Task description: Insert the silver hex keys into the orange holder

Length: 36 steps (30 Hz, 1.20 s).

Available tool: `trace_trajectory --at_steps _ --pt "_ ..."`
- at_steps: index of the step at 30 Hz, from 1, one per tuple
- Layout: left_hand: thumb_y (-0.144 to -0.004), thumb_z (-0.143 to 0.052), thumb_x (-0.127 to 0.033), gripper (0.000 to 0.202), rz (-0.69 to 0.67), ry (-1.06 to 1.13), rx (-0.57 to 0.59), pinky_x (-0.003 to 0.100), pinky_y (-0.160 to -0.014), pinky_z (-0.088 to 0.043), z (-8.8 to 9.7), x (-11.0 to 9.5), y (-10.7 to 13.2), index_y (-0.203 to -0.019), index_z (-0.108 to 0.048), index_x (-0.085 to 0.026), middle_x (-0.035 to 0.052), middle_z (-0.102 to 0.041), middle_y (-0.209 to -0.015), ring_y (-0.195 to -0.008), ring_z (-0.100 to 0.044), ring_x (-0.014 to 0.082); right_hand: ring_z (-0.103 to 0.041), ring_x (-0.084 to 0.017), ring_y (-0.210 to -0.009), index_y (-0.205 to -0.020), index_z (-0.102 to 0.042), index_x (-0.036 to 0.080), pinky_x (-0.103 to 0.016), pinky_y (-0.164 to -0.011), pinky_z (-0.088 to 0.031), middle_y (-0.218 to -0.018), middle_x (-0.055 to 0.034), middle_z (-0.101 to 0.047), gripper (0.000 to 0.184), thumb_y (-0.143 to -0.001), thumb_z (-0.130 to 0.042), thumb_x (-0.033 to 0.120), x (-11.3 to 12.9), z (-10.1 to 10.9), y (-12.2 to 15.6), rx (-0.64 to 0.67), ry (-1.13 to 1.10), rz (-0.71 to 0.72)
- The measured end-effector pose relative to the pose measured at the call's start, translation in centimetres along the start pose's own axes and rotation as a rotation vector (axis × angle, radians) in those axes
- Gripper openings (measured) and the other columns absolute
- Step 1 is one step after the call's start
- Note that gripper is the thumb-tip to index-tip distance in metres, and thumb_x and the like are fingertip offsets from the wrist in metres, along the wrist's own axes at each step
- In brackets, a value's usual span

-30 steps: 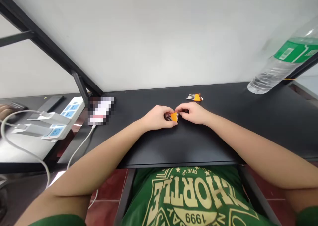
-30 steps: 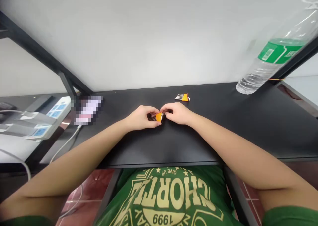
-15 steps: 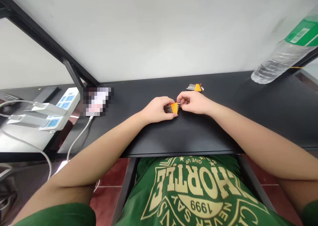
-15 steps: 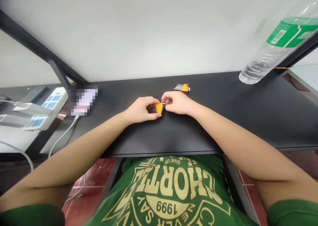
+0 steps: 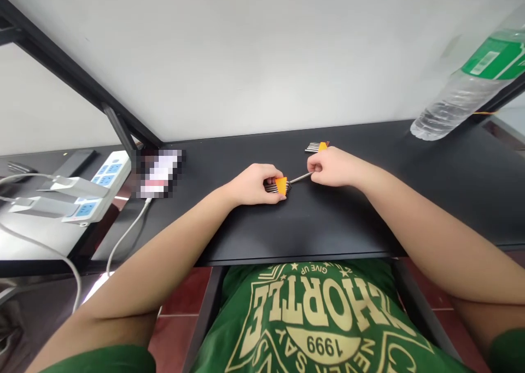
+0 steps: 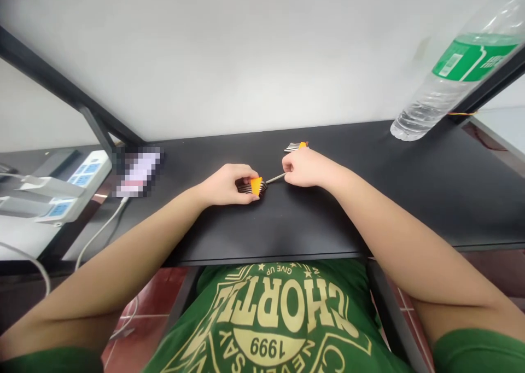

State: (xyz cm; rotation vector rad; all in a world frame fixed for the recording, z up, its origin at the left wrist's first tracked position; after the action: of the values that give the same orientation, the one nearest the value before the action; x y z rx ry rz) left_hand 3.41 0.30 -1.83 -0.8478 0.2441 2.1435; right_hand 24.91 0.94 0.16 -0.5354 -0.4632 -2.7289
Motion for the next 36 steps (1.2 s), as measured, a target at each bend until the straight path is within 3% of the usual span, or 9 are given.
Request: trace_trajectory --at_steps 5,8,10,13,16,23,30,33,36 --pt "-0.075 -0.080 -0.045 0.035 -0.010 -0.016 -0.041 0.026 -0.069 -0.049 -0.2 -0.6 -0.1 -0.097 -0.074 -0.019 0.0014 -0.066 -0.084 -0.072 -0.060 0.0136 -0.057 -0.020 -0.065 -0.086 -0.065 0.024 -0.033 -0.059 -0.035 -0.075 -0.0033 -0.068 0.008 -0.079 -0.068 0.026 0.1 -0.1 0.1 -0.016 0.161 0.076" --pt "-0.075 -0.080 -0.046 0.035 -0.005 -0.047 -0.087 0.027 -0.069 -0.049 -0.5 -0.9 -0.1 -0.097 -0.074 -0.018 0.0018 -0.067 -0.085 -0.074 -0.060 0.0147 -0.056 -0.020 -0.067 -0.090 -0.066 0.022 -0.033 -0.062 -0.034 -0.080 -0.0052 -0.068 0.010 -0.081 -0.066 0.026 0.9 0.5 0.7 -0.125 0.220 0.129" --pt "-0.076 -0.079 -0.045 0.037 -0.013 -0.051 -0.106 0.028 -0.071 -0.049 -0.6 -1.0 -0.1 -0.100 -0.073 -0.018 0.0020 -0.068 -0.087 -0.076 -0.061 0.0153 -0.058 -0.019 -0.072 -0.092 -0.067 0.021 -0.032 -0.065 -0.037 -0.088 -0.0058 -0.070 0.011 -0.082 -0.064 0.024 1.9 0.8 1.1 -0.196 0.135 0.203" --pt "-0.076 -0.079 -0.045 0.038 -0.023 -0.052 -0.116 0.029 -0.073 -0.049 -0.8 -1.2 -0.1 -0.104 -0.073 -0.019 0.0015 -0.069 -0.088 -0.077 -0.062 0.0158 -0.060 -0.017 -0.074 -0.096 -0.067 0.021 -0.029 -0.067 -0.041 -0.090 -0.0031 -0.070 0.015 -0.083 -0.062 0.021 3.3 0.0 1.2 -0.136 -0.096 0.336" --pt "-0.076 -0.079 -0.044 0.037 -0.030 -0.055 -0.111 0.029 -0.072 -0.049 -0.9 -1.5 0.0 -0.103 -0.074 -0.019 0.0010 -0.068 -0.086 -0.076 -0.061 0.0157 -0.063 -0.016 -0.076 -0.094 -0.067 0.020 -0.028 -0.070 -0.045 -0.091 -0.0032 -0.071 0.014 -0.081 -0.062 0.015 3.9 -1.1 0.8 -0.114 -0.183 0.406" --pt "-0.075 -0.080 -0.042 0.037 0.008 -0.011 -0.154 0.028 -0.072 -0.050 -0.5 -1.2 0.2 -0.104 -0.075 -0.019 0.0012 -0.069 -0.085 -0.076 -0.063 0.0155 -0.071 -0.017 -0.082 -0.107 -0.071 0.020 -0.031 -0.079 -0.053 -0.092 -0.0021 -0.077 0.028 -0.083 -0.059 0.012 2.8 -2.4 0.0 -0.036 -0.408 0.374" --pt "-0.075 -0.079 -0.042 0.034 -0.029 -0.019 -0.180 0.027 -0.071 -0.049 -0.3 -1.1 0.0 -0.100 -0.075 -0.020 0.0008 -0.068 -0.083 -0.074 -0.061 0.0147 -0.066 -0.016 -0.078 -0.108 -0.073 0.019 -0.030 -0.075 -0.051 -0.091 -0.0026 -0.073 0.030 -0.081 -0.060 0.017 3.4 -1.9 0.3 -0.097 -0.364 0.437" --pt "-0.075 -0.079 -0.043 0.034 -0.034 -0.026 -0.198 0.027 -0.070 -0.048 -0.1 -0.8 0.1 -0.101 -0.075 -0.021 0.0008 -0.068 -0.083 -0.074 -0.061 0.0150 -0.063 -0.016 -0.074 -0.102 -0.073 0.021 -0.029 -0.071 -0.047 -0.083 -0.0007 -0.071 0.029 -0.076 -0.061 0.017 3.3 -1.2 0.6 -0.138 -0.311 0.363" --pt "-0.076 -0.078 -0.045 0.035 -0.037 -0.056 -0.192 0.028 -0.071 -0.049 0.0 -0.5 0.1 -0.100 -0.074 -0.021 0.0017 -0.069 -0.085 -0.074 -0.061 0.0157 -0.063 -0.017 -0.073 -0.085 -0.069 0.020 -0.030 -0.069 -0.045 -0.079 -0.0006 -0.070 0.016 -0.072 -0.062 0.017 2.9 -0.6 0.9 -0.151 -0.265 0.268"
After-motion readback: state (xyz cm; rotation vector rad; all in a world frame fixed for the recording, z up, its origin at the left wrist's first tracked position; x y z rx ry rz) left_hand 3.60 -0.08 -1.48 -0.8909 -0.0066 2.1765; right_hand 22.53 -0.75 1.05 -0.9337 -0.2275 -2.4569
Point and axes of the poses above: each hand's wrist, its own y-axis away from the middle knuckle, its own z-axis out of the back of the hand, x = y × z, the point moved 5 cm from there along -y, towards the middle knuckle
